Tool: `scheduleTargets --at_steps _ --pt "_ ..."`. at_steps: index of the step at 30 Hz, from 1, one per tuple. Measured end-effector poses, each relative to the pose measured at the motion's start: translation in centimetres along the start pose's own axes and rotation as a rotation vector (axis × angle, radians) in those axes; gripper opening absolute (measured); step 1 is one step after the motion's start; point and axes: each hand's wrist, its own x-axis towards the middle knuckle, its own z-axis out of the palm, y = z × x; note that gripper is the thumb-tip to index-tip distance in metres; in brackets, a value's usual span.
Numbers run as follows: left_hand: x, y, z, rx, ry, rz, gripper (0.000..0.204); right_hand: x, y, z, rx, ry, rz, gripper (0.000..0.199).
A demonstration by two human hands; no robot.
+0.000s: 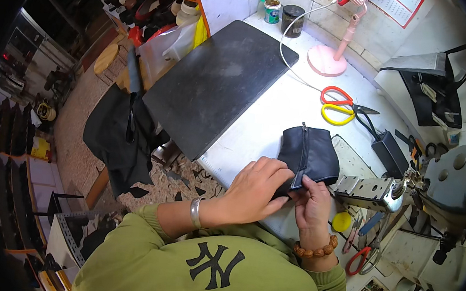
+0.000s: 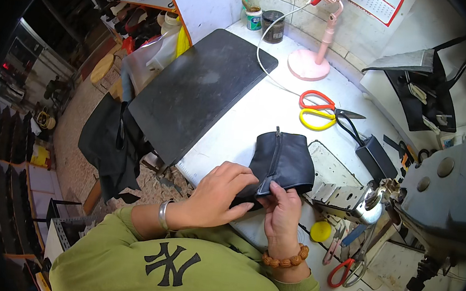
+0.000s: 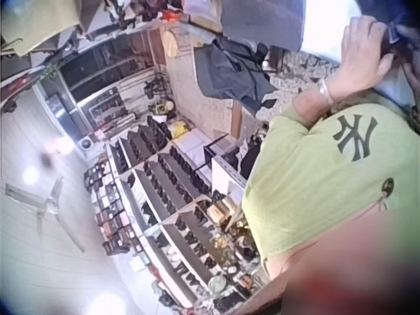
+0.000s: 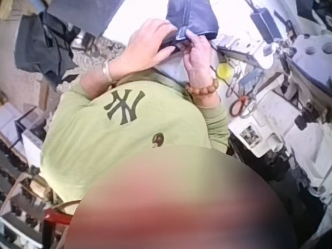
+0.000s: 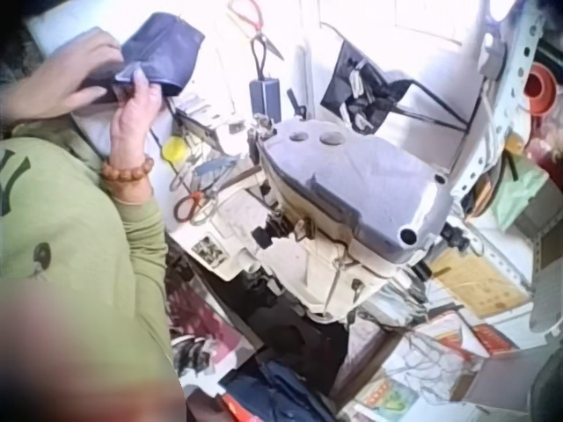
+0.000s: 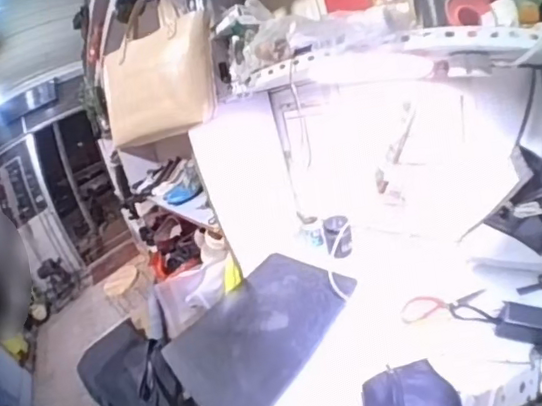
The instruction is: The person aligns a zipper on a black leather pouch and sews it using a sewing machine. They repeatedly adjust the pouch, guide it under the needle, and trim excess thread with scissors. The pouch is handled multiple times to ensure proper alignment and stitching.
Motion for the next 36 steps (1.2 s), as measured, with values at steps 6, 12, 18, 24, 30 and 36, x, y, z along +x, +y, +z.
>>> scheduleTargets --at_steps 6,12,18,24,30,36 --pt "0.0 -1.3 1.7 0.07 -0.039 -0.054 0.024 0.1 -0.1 -0.2 -0.152 -0.005 0.114 0.01" --pt "0.6 -2.7 2.1 -0.3 0.03 -0.234 0.009 0.2 -0.1 0.3 -0.355 -0.01 0.034 0.016" --pt "0.6 -3.0 2.5 -0.434 0.054 -0.224 0.007 0.2 0.0 0.8 -0.36 -0.021 -0.038 0.017" --pt "-0.2 -2.0 3.1 -0.129 0.098 -0.018 0.015 -0.3 0.1 0.5 -0.348 -0.039 -0.088 0.017" --pt "-0.8 -1.6 4.0 0.019 0.109 0.116 0.016 -0.6 0.3 -1.0 -0.348 -0.003 0.007 0.017" --pt "-1.1 -0.8 4.0 0.145 0.097 0.183 0.019 -1.1 0.8 -2.0 -0.185 -0.056 0.079 0.022"
